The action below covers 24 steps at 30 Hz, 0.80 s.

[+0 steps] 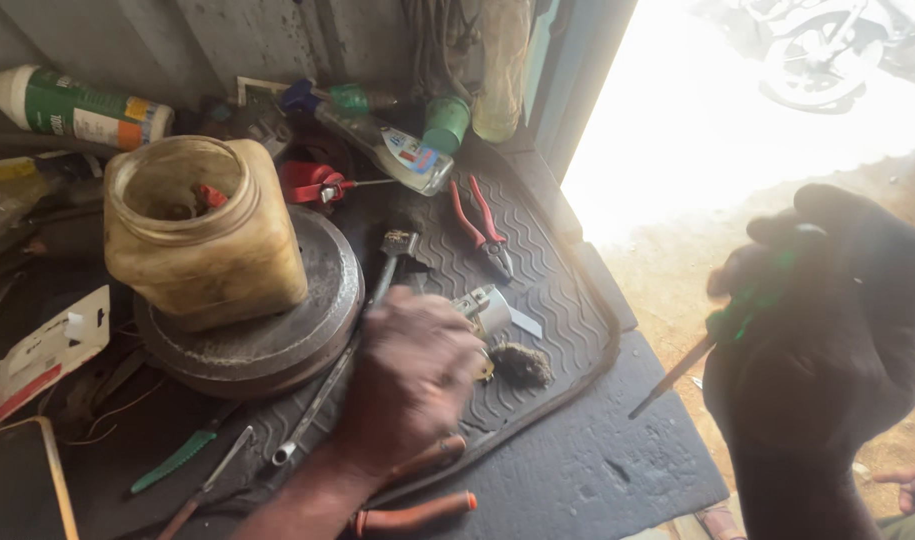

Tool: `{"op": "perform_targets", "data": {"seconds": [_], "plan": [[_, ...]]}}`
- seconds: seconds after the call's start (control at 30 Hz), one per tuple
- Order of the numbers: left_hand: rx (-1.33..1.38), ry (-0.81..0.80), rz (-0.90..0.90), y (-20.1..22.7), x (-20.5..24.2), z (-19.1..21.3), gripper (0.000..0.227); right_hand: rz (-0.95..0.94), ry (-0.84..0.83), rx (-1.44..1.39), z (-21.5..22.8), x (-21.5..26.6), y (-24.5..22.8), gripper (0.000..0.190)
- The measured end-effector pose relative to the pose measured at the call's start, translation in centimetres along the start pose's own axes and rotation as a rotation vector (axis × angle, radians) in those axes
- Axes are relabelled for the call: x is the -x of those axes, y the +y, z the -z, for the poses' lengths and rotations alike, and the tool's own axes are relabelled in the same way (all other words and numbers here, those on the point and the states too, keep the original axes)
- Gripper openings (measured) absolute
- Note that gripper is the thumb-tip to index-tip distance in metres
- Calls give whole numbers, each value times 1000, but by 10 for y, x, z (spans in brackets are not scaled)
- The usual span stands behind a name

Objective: The person disassembles a small electromechanical component by hand and with a screwdriver, removing screws and separating parts on a workbench.

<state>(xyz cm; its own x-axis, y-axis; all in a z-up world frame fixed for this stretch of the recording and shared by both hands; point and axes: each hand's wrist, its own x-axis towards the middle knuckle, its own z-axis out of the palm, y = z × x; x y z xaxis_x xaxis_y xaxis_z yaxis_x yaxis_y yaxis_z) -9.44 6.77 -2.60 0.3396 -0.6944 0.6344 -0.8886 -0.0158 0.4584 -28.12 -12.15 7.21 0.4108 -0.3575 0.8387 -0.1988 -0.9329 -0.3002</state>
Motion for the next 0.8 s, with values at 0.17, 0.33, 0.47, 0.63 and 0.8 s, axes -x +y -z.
{"op": "perform_targets", "data": {"seconds": [0.17, 0.33, 0.47, 0.63, 0.8], "plan": [[124, 66, 369, -33, -12, 7, 39, 50, -81, -7, -18, -11, -4, 15], [385, -66, 596, -44, -12, -9, 39, 95, -171, 11, -44, -30, -11, 14], [372, 19, 667, -39, -2, -27, 31, 123, -268, 49, -61, -43, -13, 14], [392, 46, 647, -41, 11, -34, 28, 159, -448, 93, -80, -49, -17, 14], [427, 97, 590, -47, 15, -39, 36, 206, -619, 93, -103, -55, -23, 13]]}}
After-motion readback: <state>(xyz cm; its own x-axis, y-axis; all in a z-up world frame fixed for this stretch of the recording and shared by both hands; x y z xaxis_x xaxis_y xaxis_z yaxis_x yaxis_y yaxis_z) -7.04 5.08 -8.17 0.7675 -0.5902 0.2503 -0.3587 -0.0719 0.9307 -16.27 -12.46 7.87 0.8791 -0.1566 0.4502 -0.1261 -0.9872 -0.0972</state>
